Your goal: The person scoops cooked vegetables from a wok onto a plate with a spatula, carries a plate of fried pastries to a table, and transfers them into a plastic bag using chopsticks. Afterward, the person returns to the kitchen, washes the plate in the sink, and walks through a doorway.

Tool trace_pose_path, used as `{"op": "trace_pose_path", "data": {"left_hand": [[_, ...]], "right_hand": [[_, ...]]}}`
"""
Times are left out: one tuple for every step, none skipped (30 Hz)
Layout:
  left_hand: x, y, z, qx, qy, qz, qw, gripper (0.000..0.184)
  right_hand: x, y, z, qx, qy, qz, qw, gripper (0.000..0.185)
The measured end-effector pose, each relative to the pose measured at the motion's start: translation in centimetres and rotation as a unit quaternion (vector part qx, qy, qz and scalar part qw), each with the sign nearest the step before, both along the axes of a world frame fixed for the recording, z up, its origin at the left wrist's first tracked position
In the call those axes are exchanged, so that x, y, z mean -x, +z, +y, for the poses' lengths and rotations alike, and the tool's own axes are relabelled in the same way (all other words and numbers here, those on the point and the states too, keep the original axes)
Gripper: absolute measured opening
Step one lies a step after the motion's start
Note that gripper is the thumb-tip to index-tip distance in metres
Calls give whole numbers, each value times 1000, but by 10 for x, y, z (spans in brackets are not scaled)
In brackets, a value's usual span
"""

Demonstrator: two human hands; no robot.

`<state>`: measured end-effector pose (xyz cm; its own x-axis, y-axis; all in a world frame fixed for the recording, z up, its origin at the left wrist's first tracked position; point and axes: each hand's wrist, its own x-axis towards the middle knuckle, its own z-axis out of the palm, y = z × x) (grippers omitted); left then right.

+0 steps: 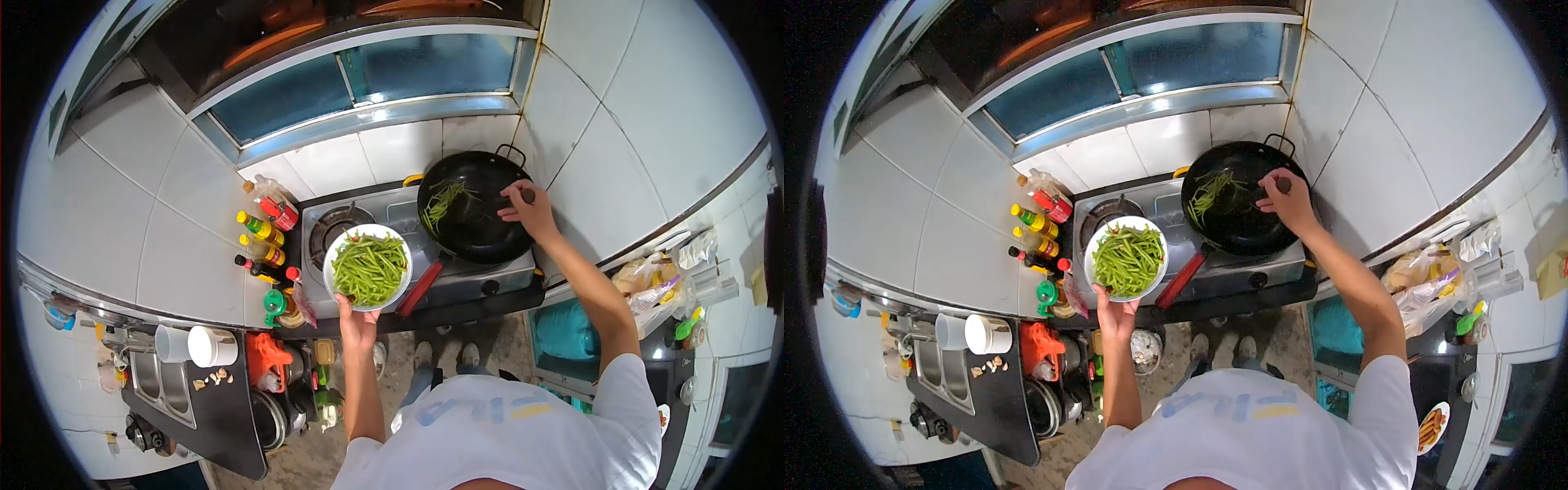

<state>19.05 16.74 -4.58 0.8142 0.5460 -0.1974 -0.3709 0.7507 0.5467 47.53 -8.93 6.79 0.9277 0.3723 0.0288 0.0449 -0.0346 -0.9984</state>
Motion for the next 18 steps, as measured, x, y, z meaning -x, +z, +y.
{"op": "trace_pose_path", "data": {"left_hand": [[0, 0, 1, 1, 0, 0, 1000, 67], [-1, 0, 2, 1, 0, -2, 1000, 68], [0, -1, 2, 1, 0, -2, 1000, 69], [3, -2, 1, 1, -1, 1, 1000, 70], [4, -3, 1, 5, 1, 4, 1000, 70], [2, -3, 1, 8, 4, 4, 1000, 70], [1, -4, 0, 12, 9, 6, 1000, 70], [1, -4, 0, 12, 6, 4, 1000, 70], [1, -4, 0, 12, 4, 1, 1000, 70], [1, -5, 0, 12, 3, -1, 1000, 69], [2, -4, 0, 10, 8, 2, 1000, 69], [2, -4, -1, 9, 11, 5, 1000, 69], [3, -4, -2, 7, 14, 8, 1000, 69], [2, -4, -3, 6, 14, 9, 1000, 69], [3, -4, -3, 4, 16, 11, 1000, 69], [3, -4, -3, 3, 16, 11, 1000, 69], [3, -4, -3, 3, 14, 7, 1000, 69], [3, -4, -3, 4, 11, 2, 1000, 69]], "right_hand": [[-4, 7, 3, 19, 27, -38, 999, 24], [-9, 22, -4, 48, 37, -35, 998, 16], [-17, 40, -10, 91, 79, -48, 992, 14], [-29, 56, -15, 133, 120, -58, 982, 13], [-35, 67, -18, 173, 159, -70, 970, 12], [-36, 75, -14, 159, 180, -60, 969, 12], [-38, 77, -9, 138, 199, -58, 969, 12], [-38, 78, -3, 116, 218, -54, 967, 13], [-39, 78, 2, 95, 238, -50, 965, 14], [-40, 79, 8, 78, 241, -42, 967, 14], [-41, 78, 12, 62, 243, -32, 967, 14], [-42, 78, 15, 45, 245, -24, 968, 14], [-42, 73, 17, 50, 245, -22, 968, 14], [-45, 65, 21, 54, 245, -21, 968, 14], [-47, 56, 25, 58, 246, -20, 967, 14], [-50, 48, 28, 84, 233, -34, 968, 14], [-55, 40, 29, 109, 218, -49, 969, 14], [-57, 39, 30, 134, 204, -64, 968, 14]]}}
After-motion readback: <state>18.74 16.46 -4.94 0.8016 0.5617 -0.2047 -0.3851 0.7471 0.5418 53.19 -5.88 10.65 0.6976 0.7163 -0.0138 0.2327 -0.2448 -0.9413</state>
